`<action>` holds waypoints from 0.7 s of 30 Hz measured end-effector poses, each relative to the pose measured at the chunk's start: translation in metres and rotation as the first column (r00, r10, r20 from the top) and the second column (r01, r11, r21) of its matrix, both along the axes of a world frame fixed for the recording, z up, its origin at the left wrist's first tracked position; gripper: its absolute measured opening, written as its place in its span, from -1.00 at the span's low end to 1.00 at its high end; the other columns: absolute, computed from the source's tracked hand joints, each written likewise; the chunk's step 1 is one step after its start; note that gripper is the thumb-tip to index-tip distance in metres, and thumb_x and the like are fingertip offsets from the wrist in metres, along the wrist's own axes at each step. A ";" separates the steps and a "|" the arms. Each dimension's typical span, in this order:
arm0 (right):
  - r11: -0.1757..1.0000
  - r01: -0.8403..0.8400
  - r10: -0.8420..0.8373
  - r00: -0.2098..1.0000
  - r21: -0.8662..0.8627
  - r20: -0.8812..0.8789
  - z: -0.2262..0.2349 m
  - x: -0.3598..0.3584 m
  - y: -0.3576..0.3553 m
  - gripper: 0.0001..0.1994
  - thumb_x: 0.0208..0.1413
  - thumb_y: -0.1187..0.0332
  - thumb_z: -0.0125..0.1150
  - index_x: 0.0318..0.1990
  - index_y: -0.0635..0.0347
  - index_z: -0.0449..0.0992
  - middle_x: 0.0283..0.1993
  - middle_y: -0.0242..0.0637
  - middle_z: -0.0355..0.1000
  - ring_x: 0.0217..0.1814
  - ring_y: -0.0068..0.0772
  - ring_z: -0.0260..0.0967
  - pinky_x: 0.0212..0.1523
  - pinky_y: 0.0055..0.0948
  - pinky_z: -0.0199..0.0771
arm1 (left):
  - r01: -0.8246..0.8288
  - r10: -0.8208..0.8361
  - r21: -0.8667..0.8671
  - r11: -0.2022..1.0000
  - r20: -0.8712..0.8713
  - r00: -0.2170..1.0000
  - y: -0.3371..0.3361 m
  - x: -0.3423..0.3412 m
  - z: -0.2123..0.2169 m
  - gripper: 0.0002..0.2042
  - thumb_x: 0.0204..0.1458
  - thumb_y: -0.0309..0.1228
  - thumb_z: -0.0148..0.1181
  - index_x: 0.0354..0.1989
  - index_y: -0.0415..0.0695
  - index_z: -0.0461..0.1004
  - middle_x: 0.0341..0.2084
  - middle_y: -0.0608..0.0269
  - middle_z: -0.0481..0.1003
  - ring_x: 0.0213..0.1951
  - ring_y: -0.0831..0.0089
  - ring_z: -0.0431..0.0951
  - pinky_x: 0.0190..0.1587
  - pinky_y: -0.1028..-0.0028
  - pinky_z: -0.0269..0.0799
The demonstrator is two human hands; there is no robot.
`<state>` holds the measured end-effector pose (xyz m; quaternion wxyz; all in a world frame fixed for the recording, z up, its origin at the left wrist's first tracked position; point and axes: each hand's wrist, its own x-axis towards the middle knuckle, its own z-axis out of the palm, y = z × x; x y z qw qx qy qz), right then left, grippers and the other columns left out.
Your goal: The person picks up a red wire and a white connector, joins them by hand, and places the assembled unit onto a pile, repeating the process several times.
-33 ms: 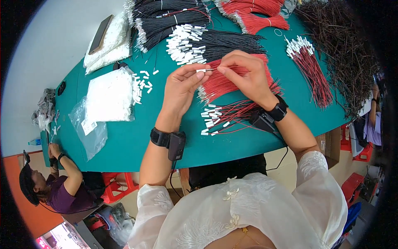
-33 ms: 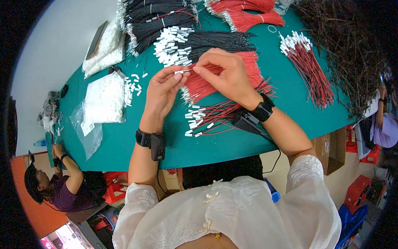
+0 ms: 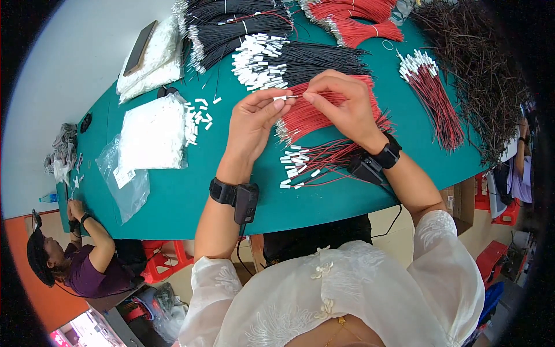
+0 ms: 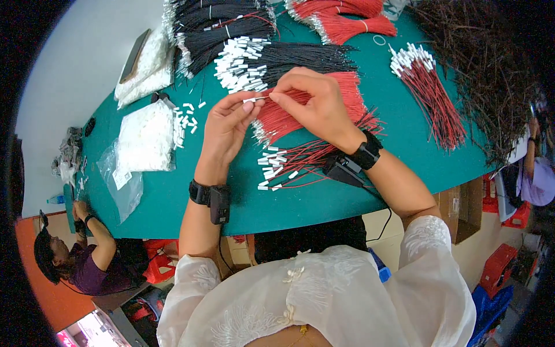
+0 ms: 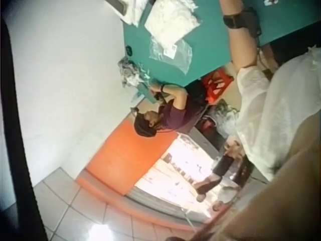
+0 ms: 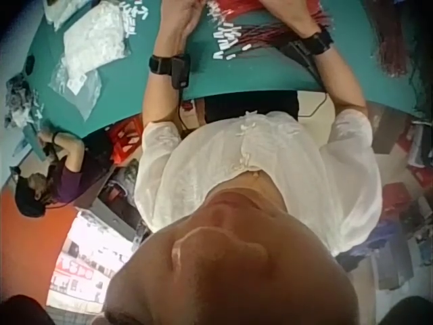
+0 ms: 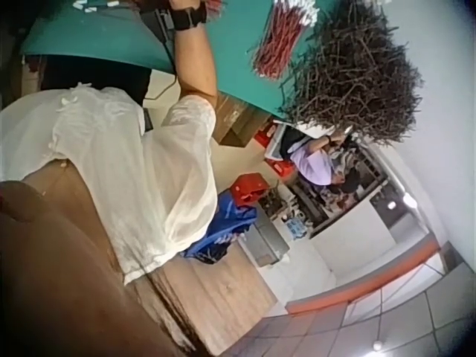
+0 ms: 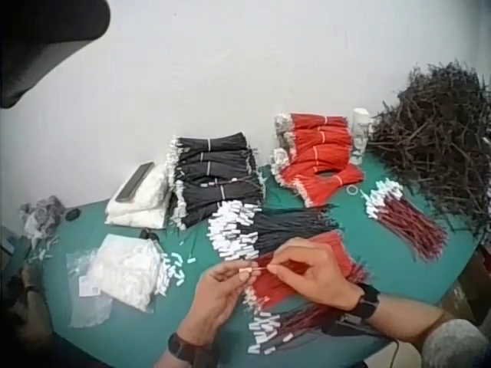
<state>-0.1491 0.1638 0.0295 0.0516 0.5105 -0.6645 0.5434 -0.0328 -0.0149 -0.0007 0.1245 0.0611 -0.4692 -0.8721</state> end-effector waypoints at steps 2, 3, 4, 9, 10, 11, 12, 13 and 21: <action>1.000 0.005 -0.003 0.995 -0.019 0.102 -0.003 0.002 -0.001 -0.92 0.07 0.54 0.35 -0.32 0.35 0.58 -0.28 -0.22 0.55 -0.20 -0.35 0.50 -0.15 -0.43 0.45 | -0.012 0.012 0.022 1.000 0.014 1.000 0.001 0.000 -0.001 -0.79 0.19 -0.63 0.18 -0.01 -0.31 0.54 -0.12 0.00 0.61 -0.07 0.31 0.66 0.05 0.41 0.61; 1.000 0.005 -0.003 0.995 -0.019 0.102 -0.003 0.002 -0.001 -0.92 0.07 0.54 0.35 -0.32 0.35 0.58 -0.28 -0.22 0.55 -0.20 -0.35 0.50 -0.15 -0.43 0.45 | -0.018 0.017 0.023 1.000 0.021 1.000 0.001 0.000 -0.002 -0.80 0.19 -0.63 0.19 -0.02 -0.32 0.55 -0.12 0.01 0.62 -0.08 0.31 0.66 0.04 0.42 0.62; 1.000 -0.003 0.004 0.994 -0.010 0.110 -0.002 0.002 -0.001 -0.92 0.07 0.54 0.34 -0.32 0.36 0.57 -0.28 -0.21 0.55 -0.20 -0.35 0.50 -0.15 -0.43 0.45 | -0.023 0.023 0.024 0.999 0.029 0.999 0.000 0.000 -0.003 -0.81 0.18 -0.63 0.20 -0.03 -0.33 0.55 -0.13 0.02 0.62 -0.09 0.31 0.66 0.03 0.42 0.62; 1.000 -0.015 0.011 0.990 0.025 0.141 -0.004 0.003 0.000 -0.93 0.08 0.55 0.34 -0.32 0.37 0.56 -0.29 -0.22 0.54 -0.21 -0.36 0.50 -0.16 -0.42 0.45 | -0.008 0.006 0.021 1.000 0.108 0.994 0.000 0.001 -0.003 -0.82 0.18 -0.63 0.21 -0.06 -0.35 0.56 -0.15 0.01 0.62 -0.09 0.29 0.67 0.01 0.43 0.63; 0.999 -0.014 0.009 0.989 0.034 0.147 -0.004 0.003 -0.001 -0.93 0.08 0.55 0.34 -0.32 0.37 0.56 -0.30 -0.22 0.54 -0.22 -0.36 0.50 -0.16 -0.42 0.45 | -0.009 0.006 0.021 1.000 0.107 0.994 0.000 0.001 -0.003 -0.82 0.18 -0.63 0.21 -0.06 -0.35 0.56 -0.15 0.01 0.62 -0.09 0.29 0.67 0.01 0.43 0.63; 0.999 -0.014 0.009 0.989 0.033 0.147 -0.004 0.003 -0.001 -0.93 0.08 0.55 0.34 -0.32 0.37 0.56 -0.30 -0.22 0.54 -0.22 -0.36 0.50 -0.16 -0.42 0.45 | -0.017 0.015 0.019 1.000 0.109 0.994 0.000 0.001 -0.004 -0.82 0.18 -0.63 0.20 -0.05 -0.33 0.55 -0.15 0.00 0.62 -0.09 0.29 0.67 0.01 0.43 0.64; 0.999 -0.017 0.013 0.988 0.029 0.151 -0.004 0.003 -0.001 -0.93 0.08 0.56 0.34 -0.33 0.37 0.56 -0.30 -0.22 0.54 -0.21 -0.36 0.50 -0.16 -0.42 0.45 | -0.025 0.023 0.017 1.000 0.110 0.994 0.000 0.000 -0.004 -0.81 0.19 -0.63 0.19 -0.04 -0.32 0.55 -0.16 -0.01 0.62 -0.09 0.29 0.67 0.01 0.43 0.64; 0.999 -0.020 0.016 0.988 0.025 0.156 -0.004 0.004 -0.001 -0.93 0.07 0.56 0.33 -0.33 0.36 0.56 -0.30 -0.22 0.54 -0.21 -0.36 0.50 -0.16 -0.42 0.45 | -0.033 0.031 0.015 0.999 0.112 0.993 0.000 0.000 -0.004 -0.81 0.19 -0.64 0.17 -0.03 -0.31 0.54 -0.16 -0.01 0.62 -0.09 0.28 0.67 0.01 0.43 0.64; 1.000 -0.012 0.010 0.993 0.013 0.119 -0.005 0.005 -0.002 -0.94 0.07 0.57 0.33 -0.33 0.35 0.56 -0.30 -0.21 0.53 -0.22 -0.33 0.51 -0.21 -0.43 0.46 | -0.032 0.029 0.024 0.999 0.096 0.995 0.004 0.001 0.000 -0.83 0.11 -0.68 0.25 -0.11 -0.34 0.57 -0.16 -0.03 0.63 -0.11 0.26 0.68 -0.01 0.44 0.63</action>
